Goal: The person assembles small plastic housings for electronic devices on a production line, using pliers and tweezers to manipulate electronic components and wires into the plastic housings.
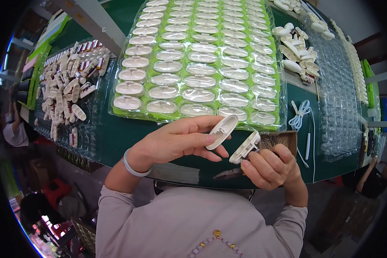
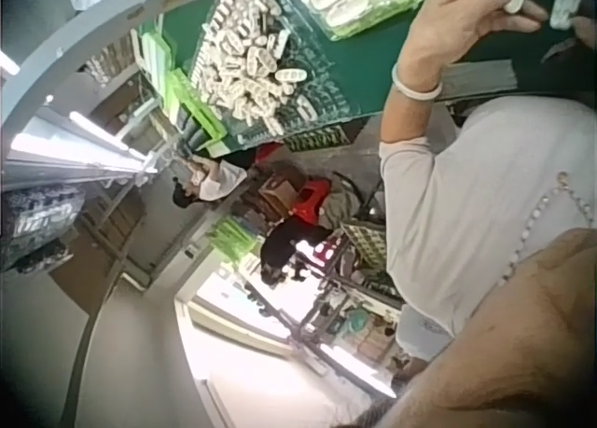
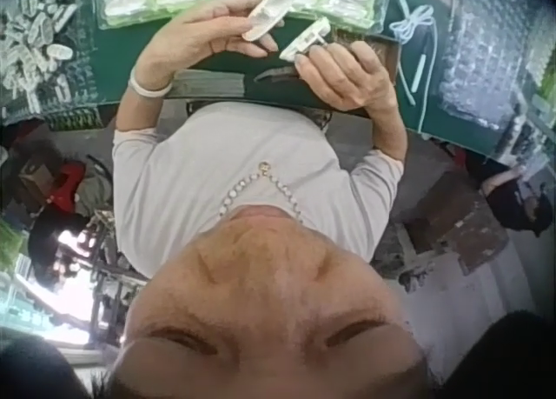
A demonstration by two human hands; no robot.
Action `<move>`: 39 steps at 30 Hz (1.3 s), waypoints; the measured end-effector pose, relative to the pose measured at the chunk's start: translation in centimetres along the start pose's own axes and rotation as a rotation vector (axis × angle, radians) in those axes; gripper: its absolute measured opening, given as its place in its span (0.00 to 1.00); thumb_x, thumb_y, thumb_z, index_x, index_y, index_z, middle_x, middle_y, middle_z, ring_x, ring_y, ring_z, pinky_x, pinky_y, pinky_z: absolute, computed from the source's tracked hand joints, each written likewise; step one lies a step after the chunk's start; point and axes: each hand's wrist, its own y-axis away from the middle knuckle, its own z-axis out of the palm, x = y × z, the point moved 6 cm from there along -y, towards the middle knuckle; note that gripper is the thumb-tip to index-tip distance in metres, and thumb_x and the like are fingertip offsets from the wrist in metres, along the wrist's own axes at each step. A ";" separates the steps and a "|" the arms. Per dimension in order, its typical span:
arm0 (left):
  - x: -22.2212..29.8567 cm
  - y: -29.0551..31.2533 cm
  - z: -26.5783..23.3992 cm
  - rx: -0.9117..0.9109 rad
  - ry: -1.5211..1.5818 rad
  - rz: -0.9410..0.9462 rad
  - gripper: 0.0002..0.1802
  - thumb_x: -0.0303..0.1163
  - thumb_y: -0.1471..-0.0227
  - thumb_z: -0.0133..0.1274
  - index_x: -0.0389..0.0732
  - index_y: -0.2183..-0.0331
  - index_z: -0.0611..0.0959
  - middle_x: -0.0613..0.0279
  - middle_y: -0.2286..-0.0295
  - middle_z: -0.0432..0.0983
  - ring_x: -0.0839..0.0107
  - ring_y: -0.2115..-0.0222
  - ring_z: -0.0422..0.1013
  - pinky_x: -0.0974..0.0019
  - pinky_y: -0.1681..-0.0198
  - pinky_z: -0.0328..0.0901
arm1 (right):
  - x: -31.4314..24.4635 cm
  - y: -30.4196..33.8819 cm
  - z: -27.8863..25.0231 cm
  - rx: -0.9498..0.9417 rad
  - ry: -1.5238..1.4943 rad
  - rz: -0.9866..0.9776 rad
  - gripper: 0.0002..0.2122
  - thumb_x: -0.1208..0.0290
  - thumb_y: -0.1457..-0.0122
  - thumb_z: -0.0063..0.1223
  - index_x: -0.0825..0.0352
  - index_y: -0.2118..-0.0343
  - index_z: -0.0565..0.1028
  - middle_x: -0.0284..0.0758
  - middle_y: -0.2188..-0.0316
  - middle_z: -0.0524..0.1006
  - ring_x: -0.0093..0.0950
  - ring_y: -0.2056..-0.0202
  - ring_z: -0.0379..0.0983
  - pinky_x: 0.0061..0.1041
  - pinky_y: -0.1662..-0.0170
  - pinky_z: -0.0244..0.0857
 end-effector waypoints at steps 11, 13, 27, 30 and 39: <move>13.4 -1.6 -6.1 0.448 -0.780 0.387 0.11 0.24 0.49 0.48 0.30 0.63 0.72 0.58 0.72 0.75 0.76 0.72 0.73 0.76 0.69 0.68 | 2.8 2.5 -2.0 0.097 -0.018 0.215 0.14 0.78 0.56 0.54 0.66 0.64 0.67 0.36 0.67 0.69 0.30 0.68 0.66 0.32 0.66 0.61; 21.1 -2.0 -8.8 0.739 -1.072 0.584 0.09 0.26 0.54 0.54 0.32 0.69 0.78 0.58 0.75 0.76 0.74 0.72 0.73 0.73 0.70 0.67 | 3.3 2.8 -2.6 0.123 -0.018 0.276 0.15 0.78 0.56 0.54 0.66 0.64 0.66 0.36 0.67 0.69 0.31 0.68 0.67 0.34 0.66 0.61; 34.4 -9.9 -28.2 1.256 -1.760 0.332 0.10 0.32 0.73 0.64 0.42 0.80 0.83 0.55 0.78 0.77 0.60 0.73 0.74 0.63 0.67 0.67 | 4.7 5.4 -2.4 0.167 -0.074 0.481 0.18 0.63 0.56 0.59 0.63 0.64 0.66 0.32 0.70 0.68 0.28 0.72 0.65 0.31 0.68 0.57; 34.2 -13.1 -27.7 1.101 -1.821 0.368 0.11 0.26 0.72 0.64 0.41 0.76 0.84 0.52 0.75 0.77 0.59 0.70 0.74 0.61 0.65 0.68 | 5.3 5.2 -2.3 0.161 -0.077 0.526 0.16 0.70 0.57 0.58 0.64 0.64 0.67 0.32 0.70 0.69 0.27 0.72 0.66 0.29 0.68 0.58; 36.7 -13.3 -20.6 0.979 -2.097 0.697 0.16 0.30 0.56 0.53 0.39 0.61 0.77 0.52 0.71 0.74 0.56 0.70 0.71 0.60 0.64 0.66 | 9.1 6.1 -2.0 0.519 -0.528 0.828 0.25 0.85 0.65 0.61 0.72 0.59 0.65 0.39 0.64 0.70 0.30 0.65 0.69 0.28 0.62 0.64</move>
